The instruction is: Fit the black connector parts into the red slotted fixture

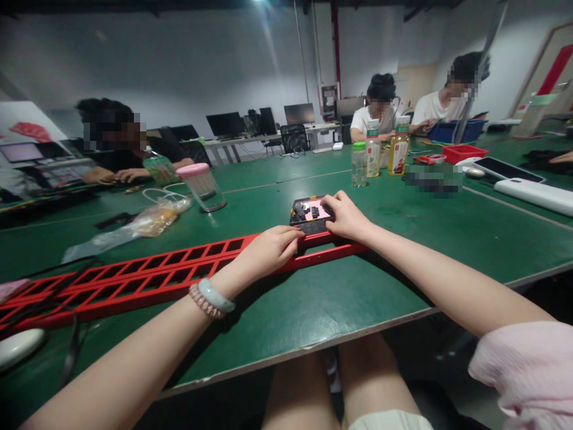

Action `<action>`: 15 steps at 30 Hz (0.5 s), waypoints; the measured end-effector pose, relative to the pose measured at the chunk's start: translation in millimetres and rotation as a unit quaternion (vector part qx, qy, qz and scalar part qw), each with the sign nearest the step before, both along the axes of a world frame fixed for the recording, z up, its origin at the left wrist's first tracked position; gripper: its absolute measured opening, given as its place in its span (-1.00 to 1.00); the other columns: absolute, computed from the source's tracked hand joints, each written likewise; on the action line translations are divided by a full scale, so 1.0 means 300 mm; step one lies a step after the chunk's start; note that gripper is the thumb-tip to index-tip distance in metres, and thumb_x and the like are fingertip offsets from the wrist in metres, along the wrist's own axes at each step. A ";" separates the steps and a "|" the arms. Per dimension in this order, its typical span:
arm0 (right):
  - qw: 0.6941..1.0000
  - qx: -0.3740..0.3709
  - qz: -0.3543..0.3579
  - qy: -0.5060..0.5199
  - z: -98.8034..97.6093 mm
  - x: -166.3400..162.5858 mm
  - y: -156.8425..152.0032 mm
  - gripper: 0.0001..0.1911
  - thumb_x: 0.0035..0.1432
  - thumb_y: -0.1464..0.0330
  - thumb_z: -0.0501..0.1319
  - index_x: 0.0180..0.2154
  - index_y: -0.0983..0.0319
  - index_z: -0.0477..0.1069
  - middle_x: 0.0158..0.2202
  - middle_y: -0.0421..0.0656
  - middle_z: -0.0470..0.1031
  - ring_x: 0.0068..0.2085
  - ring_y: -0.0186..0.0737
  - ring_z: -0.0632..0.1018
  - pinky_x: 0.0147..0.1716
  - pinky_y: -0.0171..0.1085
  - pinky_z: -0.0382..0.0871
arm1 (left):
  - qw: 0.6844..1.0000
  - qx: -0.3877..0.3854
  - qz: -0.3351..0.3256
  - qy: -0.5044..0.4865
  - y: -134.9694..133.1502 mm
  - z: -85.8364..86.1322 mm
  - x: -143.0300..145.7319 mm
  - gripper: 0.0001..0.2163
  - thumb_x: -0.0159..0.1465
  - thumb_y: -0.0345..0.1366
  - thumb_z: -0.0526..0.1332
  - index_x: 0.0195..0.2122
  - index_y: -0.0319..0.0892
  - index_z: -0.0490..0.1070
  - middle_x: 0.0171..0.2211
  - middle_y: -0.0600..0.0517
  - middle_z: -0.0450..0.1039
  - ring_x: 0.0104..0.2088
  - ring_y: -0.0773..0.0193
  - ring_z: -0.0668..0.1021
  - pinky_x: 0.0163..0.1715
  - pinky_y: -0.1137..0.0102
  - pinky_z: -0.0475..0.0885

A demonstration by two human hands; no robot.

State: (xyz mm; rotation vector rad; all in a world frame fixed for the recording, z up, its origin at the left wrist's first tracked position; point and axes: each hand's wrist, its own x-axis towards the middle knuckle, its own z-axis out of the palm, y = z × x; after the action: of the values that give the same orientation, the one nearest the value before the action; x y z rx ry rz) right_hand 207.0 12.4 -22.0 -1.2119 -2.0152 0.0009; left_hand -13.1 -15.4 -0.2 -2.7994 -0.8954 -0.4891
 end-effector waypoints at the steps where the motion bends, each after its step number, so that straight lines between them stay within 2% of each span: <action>1: 1.000 0.000 0.000 0.006 0.000 0.001 0.001 -0.59 -0.18 0.51 0.15 -0.18 0.20 0.31 -0.31 -0.16 0.18 -0.27 -0.24 0.34 -0.21 -0.23 0.30 | 1.000 0.000 0.001 0.000 0.000 0.000 0.000 -0.75 0.30 -0.34 -0.06 -0.18 -0.21 0.40 -0.23 -0.05 0.43 -0.19 0.22 0.46 -0.12 0.35 0.35; 6: 0.999 -0.011 0.011 0.051 -0.006 0.009 0.012 -0.52 -0.21 0.58 0.11 -0.14 0.22 0.31 -0.23 -0.12 0.22 -0.25 -0.26 0.37 -0.24 -0.25 0.35 | 1.000 0.002 -0.001 0.002 0.001 0.000 0.000 -0.75 0.30 -0.34 -0.06 -0.18 -0.21 0.40 -0.23 -0.05 0.43 -0.19 0.22 0.46 -0.12 0.35 0.34; 10: 0.996 -0.026 0.041 0.072 0.000 0.019 0.011 -0.55 -0.18 0.54 0.16 -0.14 0.25 0.32 -0.13 -0.07 0.22 -0.24 -0.26 0.39 -0.31 -0.27 0.39 | 1.000 0.002 0.000 0.001 0.002 0.000 -0.001 -0.75 0.30 -0.34 -0.06 -0.18 -0.21 0.40 -0.22 -0.05 0.43 -0.18 0.22 0.46 -0.11 0.35 0.34; 12: 0.995 -0.037 0.063 0.061 0.011 0.025 0.006 -0.57 -0.17 0.50 0.19 -0.15 0.26 0.33 -0.09 -0.05 0.24 -0.24 -0.25 0.40 -0.34 -0.28 0.39 | 1.000 0.003 0.002 0.001 0.000 0.001 -0.001 -0.75 0.30 -0.34 -0.06 -0.18 -0.21 0.40 -0.22 -0.05 0.43 -0.18 0.22 0.46 -0.11 0.34 0.34; 15: 0.995 -0.047 0.082 0.007 0.029 0.038 -0.003 -0.57 -0.16 0.45 0.22 -0.14 0.24 0.36 -0.18 -0.09 0.33 -0.27 -0.25 0.41 -0.34 -0.29 0.36 | 1.000 0.000 0.001 0.002 -0.004 0.004 -0.001 -0.74 0.31 -0.34 -0.06 -0.18 -0.21 0.40 -0.23 -0.05 0.43 -0.18 0.22 0.46 -0.11 0.34 0.34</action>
State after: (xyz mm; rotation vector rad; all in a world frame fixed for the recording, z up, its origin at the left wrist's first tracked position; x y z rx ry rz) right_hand 218.4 11.6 -13.3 -1.0975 -2.1162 0.1874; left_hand -13.5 -16.7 1.0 -2.7975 -0.8980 -0.4820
